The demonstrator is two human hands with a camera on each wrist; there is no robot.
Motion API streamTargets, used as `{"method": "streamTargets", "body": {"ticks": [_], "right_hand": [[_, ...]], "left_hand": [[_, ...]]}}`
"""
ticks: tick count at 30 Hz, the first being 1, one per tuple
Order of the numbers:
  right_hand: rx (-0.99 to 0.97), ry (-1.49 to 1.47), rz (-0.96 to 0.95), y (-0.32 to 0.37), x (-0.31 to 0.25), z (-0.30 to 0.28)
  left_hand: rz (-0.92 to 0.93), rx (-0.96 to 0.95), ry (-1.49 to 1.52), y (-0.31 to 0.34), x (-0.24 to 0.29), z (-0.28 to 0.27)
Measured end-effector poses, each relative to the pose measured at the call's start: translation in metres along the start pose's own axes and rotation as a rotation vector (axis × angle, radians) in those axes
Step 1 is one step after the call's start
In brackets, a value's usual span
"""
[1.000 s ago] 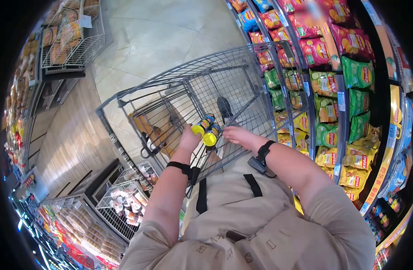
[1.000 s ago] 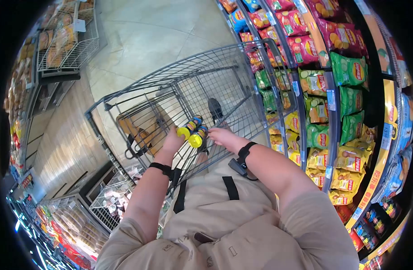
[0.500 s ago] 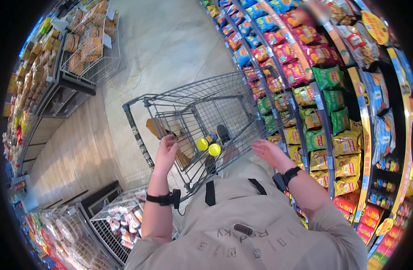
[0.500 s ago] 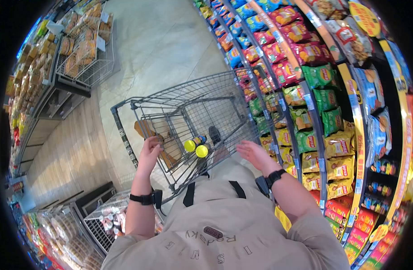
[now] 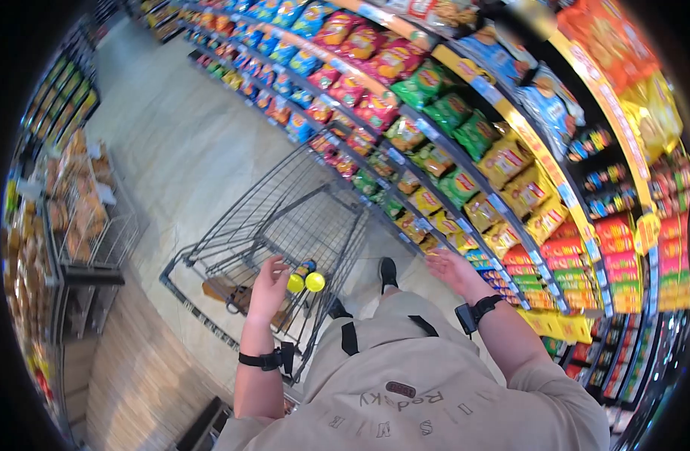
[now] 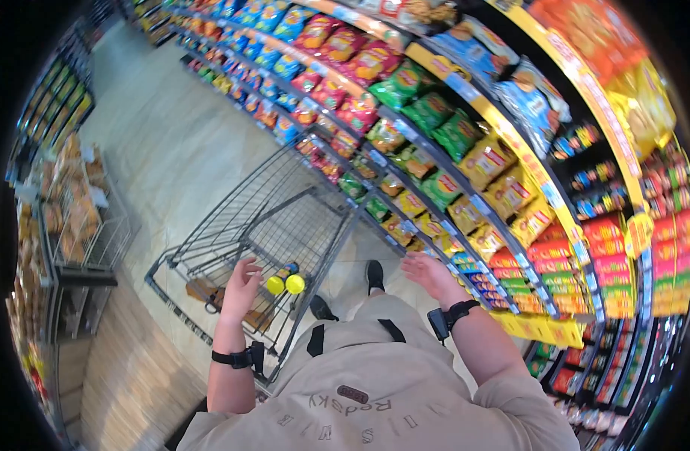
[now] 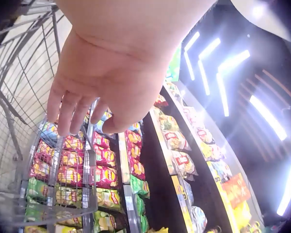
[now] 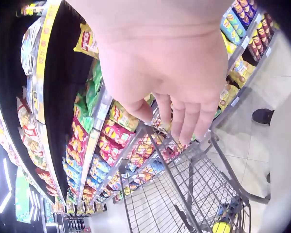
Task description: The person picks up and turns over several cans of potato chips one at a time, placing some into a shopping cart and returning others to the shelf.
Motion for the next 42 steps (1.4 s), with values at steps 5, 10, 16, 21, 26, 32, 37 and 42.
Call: {"method": "streamTargets", "body": {"ticks": [5,10,16,21,26,32,37,42], "right_hand": [[0.112,-0.004,-0.061,0.046,-0.002,-0.028],[0.232,-0.046,-0.083,0.085,0.006,-0.07],[0.351,-0.141,-0.153,0.136,0.028,-0.123],[0.376,-0.177,-0.206,0.169,0.035,-0.165],[0.371,-0.215,-0.357,0.191,0.022,-0.207],[0.35,-0.112,-0.458,0.221,-0.016,-0.254],[0.32,-0.039,-0.567,0.257,-0.049,-0.29],[0.28,0.032,-0.637,0.287,-0.066,-0.321]], "left_hand": [[0.085,-0.105,-0.052,-0.034,0.023,0.023],[0.043,-0.229,-0.116,-0.055,0.057,0.066],[0.14,-0.389,-0.291,-0.083,0.083,0.138],[0.196,-0.501,-0.268,-0.089,0.111,0.201],[0.253,-0.552,-0.339,-0.072,0.163,0.269],[0.324,-0.577,-0.38,-0.059,0.208,0.354],[0.409,-0.576,-0.36,-0.037,0.247,0.426],[0.507,-0.636,-0.438,-0.014,0.273,0.49]]}}
Point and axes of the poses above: each hand's wrist, its own y-axis away from the middle knuckle, its own z-axis out of the palm, x = y × z, the point moved 4 cm from there along -y, towards the middle knuckle, and after that the axes turned 3 degrees about -x, right-handed, at the moved point
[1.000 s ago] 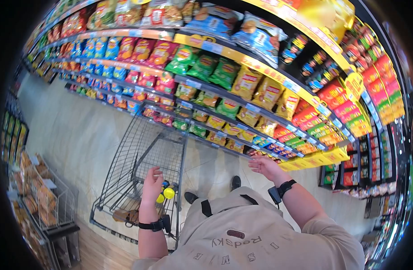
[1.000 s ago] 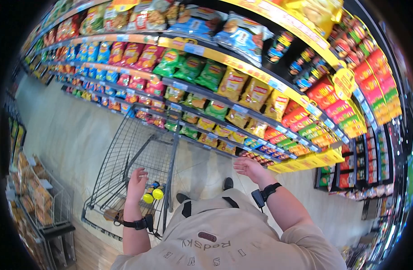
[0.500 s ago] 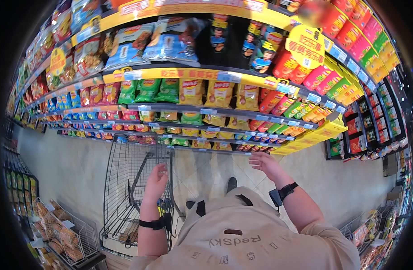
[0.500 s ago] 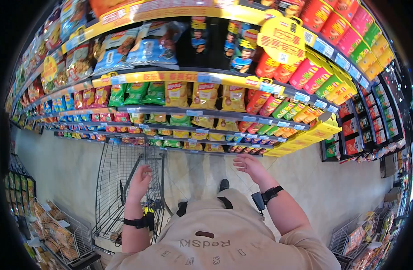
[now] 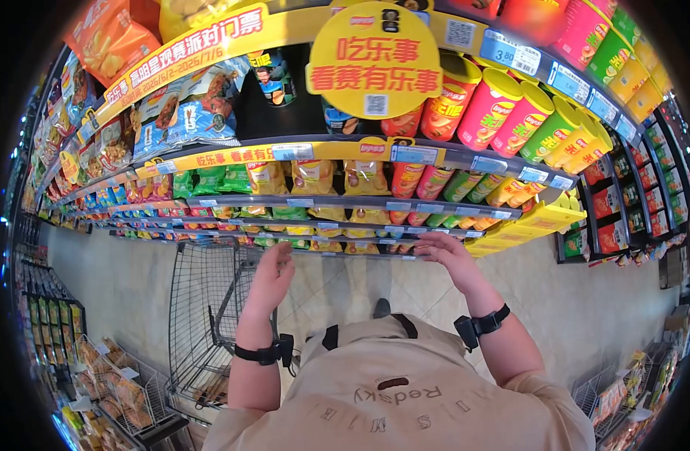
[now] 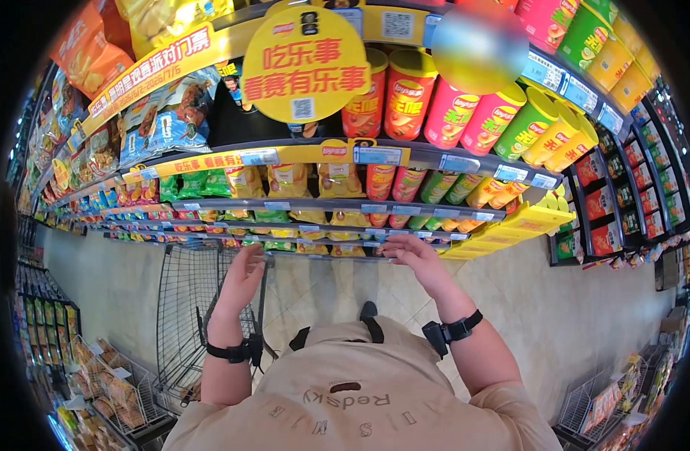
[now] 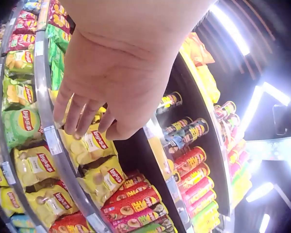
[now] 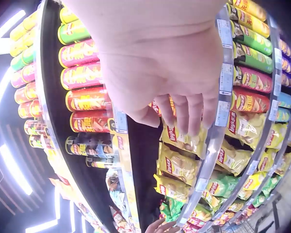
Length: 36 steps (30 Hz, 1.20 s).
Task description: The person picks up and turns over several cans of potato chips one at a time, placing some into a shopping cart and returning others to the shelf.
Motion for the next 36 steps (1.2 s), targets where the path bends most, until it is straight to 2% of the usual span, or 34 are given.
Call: {"method": "streamTargets", "body": {"ticks": [3,5,9,10,11,12,14,17,20,21,24,26,28,30,32,34,36], "right_hand": [[-0.028,0.0,0.0,-0.001,-0.013,-0.01],[-0.081,0.068,-0.066,-0.006,-0.024,-0.009],[-0.159,0.103,-0.144,-0.017,-0.052,0.007],[-0.192,0.124,-0.219,-0.021,-0.062,0.013],[-0.222,0.144,-0.294,-0.024,-0.073,0.021],[-0.224,0.138,-0.293,-0.027,-0.083,0.028],[-0.26,0.217,-0.402,-0.033,-0.109,0.046],[-0.264,0.27,-0.486,-0.043,-0.137,0.067],[-0.238,0.413,-0.562,-0.054,-0.157,0.079],[-0.22,0.52,-0.557,-0.052,-0.161,0.082],[-0.218,0.551,-0.472,-0.063,-0.167,0.089],[-0.183,0.495,-0.46,-0.071,-0.172,0.093],[-0.232,0.593,-0.532,-0.074,-0.188,0.101],[-0.147,0.546,-0.549,-0.079,-0.191,0.105],[-0.166,0.662,-0.63,-0.089,-0.189,0.102],[-0.113,0.801,-0.707,-0.098,-0.208,0.109],[-0.041,0.778,-0.725,-0.112,-0.212,0.106]], "left_hand": [[0.055,-0.022,-0.041,-0.01,0.028,0.02],[0.071,-0.026,-0.081,-0.012,0.048,0.024],[0.134,-0.001,-0.159,-0.02,0.091,0.013],[0.124,0.001,-0.164,-0.023,0.099,0.008],[0.193,0.035,-0.168,-0.027,0.111,0.001],[0.264,0.068,-0.171,-0.031,0.123,-0.005],[0.292,0.101,-0.162,-0.04,0.144,-0.013],[0.471,0.192,-0.163,-0.059,0.177,-0.024],[0.537,0.256,-0.129,-0.087,0.189,-0.033],[0.522,0.265,-0.09,-0.092,0.192,-0.034],[0.592,0.287,0.012,-0.126,0.199,-0.041],[0.589,0.24,0.094,-0.148,0.202,-0.043],[0.646,0.222,-0.006,-0.163,0.216,-0.046],[0.659,0.139,0.103,-0.182,0.211,-0.043],[0.647,0.066,0.238,-0.202,0.208,-0.041],[0.637,0.028,0.226,-0.208,0.212,-0.044],[0.7,0.018,0.102,-0.21,0.224,-0.05]]}}
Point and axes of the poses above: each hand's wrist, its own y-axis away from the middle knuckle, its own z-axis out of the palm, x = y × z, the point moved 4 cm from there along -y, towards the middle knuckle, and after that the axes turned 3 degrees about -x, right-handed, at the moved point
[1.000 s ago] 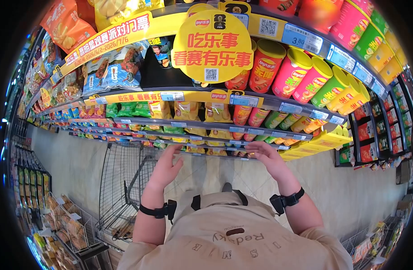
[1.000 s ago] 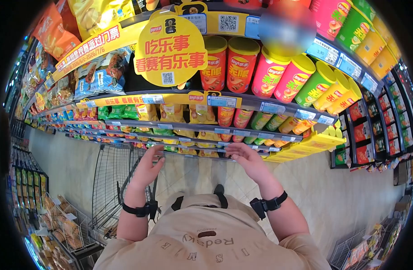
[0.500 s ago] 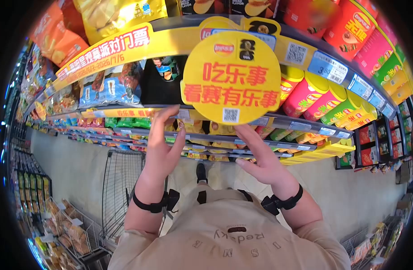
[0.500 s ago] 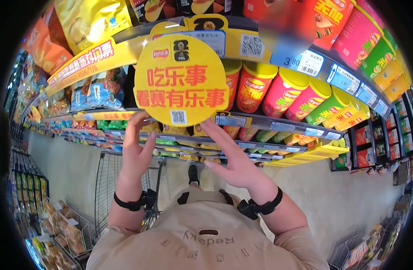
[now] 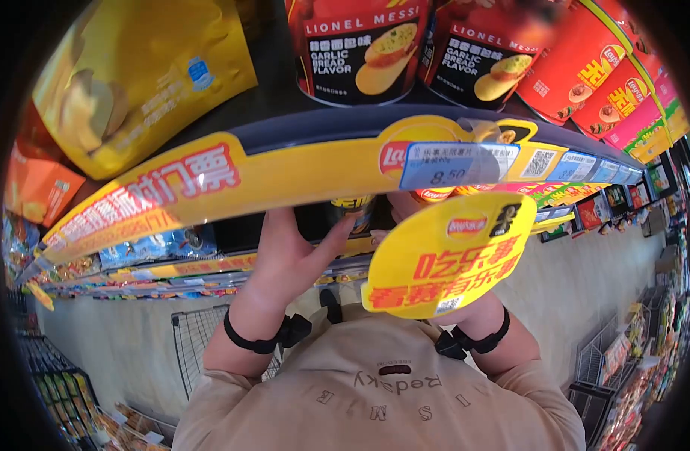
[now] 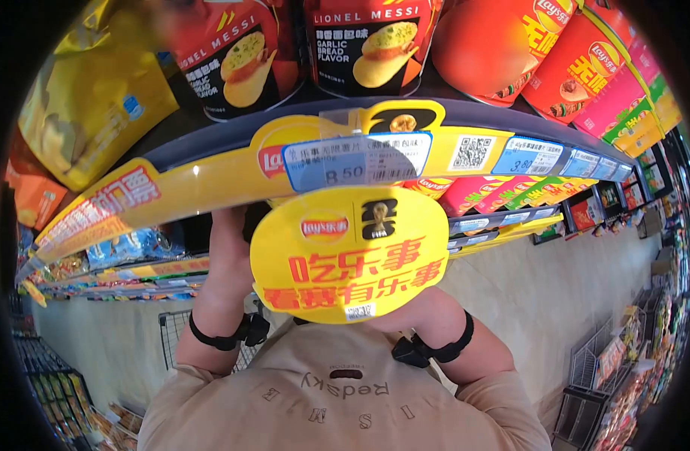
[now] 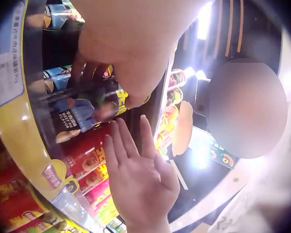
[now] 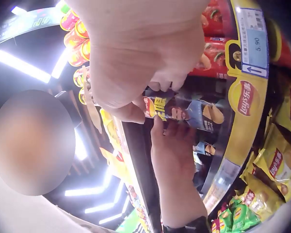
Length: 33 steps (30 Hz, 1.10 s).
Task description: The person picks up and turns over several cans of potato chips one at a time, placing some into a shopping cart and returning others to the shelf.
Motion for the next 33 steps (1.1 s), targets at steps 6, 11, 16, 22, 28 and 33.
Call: {"method": "streamTargets", "body": {"ticks": [6,11,16,22,28,33], "right_hand": [[0.244,-0.249,0.168,-0.014,0.022,0.015],[0.048,0.073,-0.072,-0.027,-0.009,0.01],[-0.007,-0.16,-0.026,-0.056,-0.039,0.009],[-0.051,-0.258,-0.03,-0.071,-0.049,0.016],[-0.095,-0.274,-0.103,-0.06,-0.039,0.022],[-0.118,-0.182,-0.119,-0.037,-0.018,0.028]], "left_hand": [[-0.036,-0.1,0.142,-0.021,0.016,-0.008],[-0.058,-0.113,0.17,-0.016,0.006,-0.018],[-0.096,-0.018,0.282,-0.004,-0.003,-0.032],[-0.171,0.021,0.422,0.028,-0.02,-0.057],[-0.024,-0.003,0.213,0.059,-0.022,-0.064],[0.255,0.135,-0.075,0.066,0.019,-0.059]]}}
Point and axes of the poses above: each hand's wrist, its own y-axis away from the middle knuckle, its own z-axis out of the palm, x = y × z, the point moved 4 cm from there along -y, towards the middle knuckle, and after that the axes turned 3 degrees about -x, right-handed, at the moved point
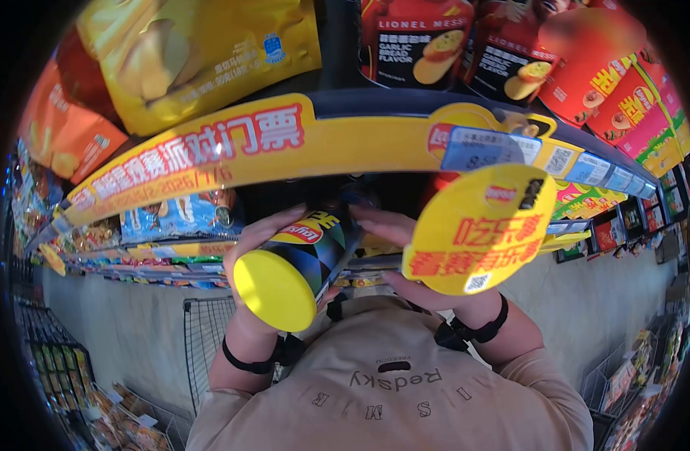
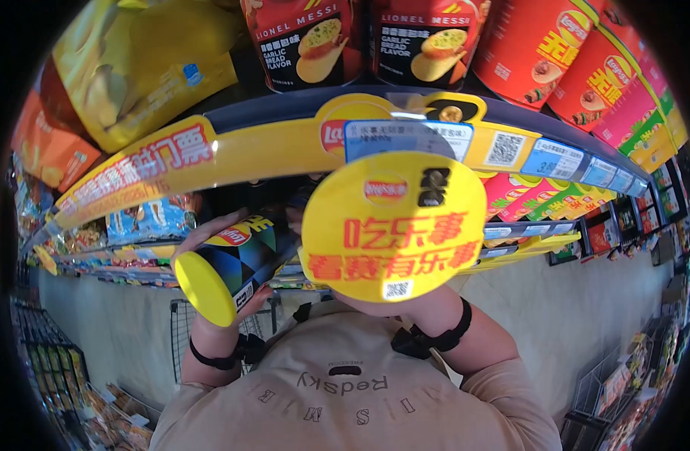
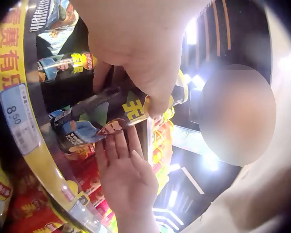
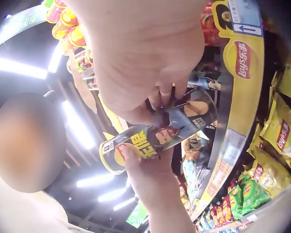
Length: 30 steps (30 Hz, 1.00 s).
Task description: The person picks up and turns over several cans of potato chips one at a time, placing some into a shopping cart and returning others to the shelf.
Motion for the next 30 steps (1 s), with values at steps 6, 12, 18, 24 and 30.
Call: {"method": "streamTargets", "body": {"ticks": [6,12,18,24,30], "right_hand": [[-0.012,0.041,0.137,0.05,0.0,-0.001],[-0.189,-0.237,0.242,0.094,0.007,0.015],[-0.322,-0.383,0.284,0.146,0.002,0.039],[-0.346,-0.649,0.295,0.174,-0.007,0.049],[-0.362,-0.884,0.469,0.181,-0.012,0.075]], "left_hand": [[-0.208,0.187,-0.074,0.034,0.06,0.004],[-0.261,0.354,0.22,0.091,0.108,0.047],[-0.646,0.58,0.427,0.173,0.148,0.07],[-0.593,0.645,0.289,0.191,0.181,0.055],[-0.718,0.547,0.125,0.222,0.202,0.033]]}}
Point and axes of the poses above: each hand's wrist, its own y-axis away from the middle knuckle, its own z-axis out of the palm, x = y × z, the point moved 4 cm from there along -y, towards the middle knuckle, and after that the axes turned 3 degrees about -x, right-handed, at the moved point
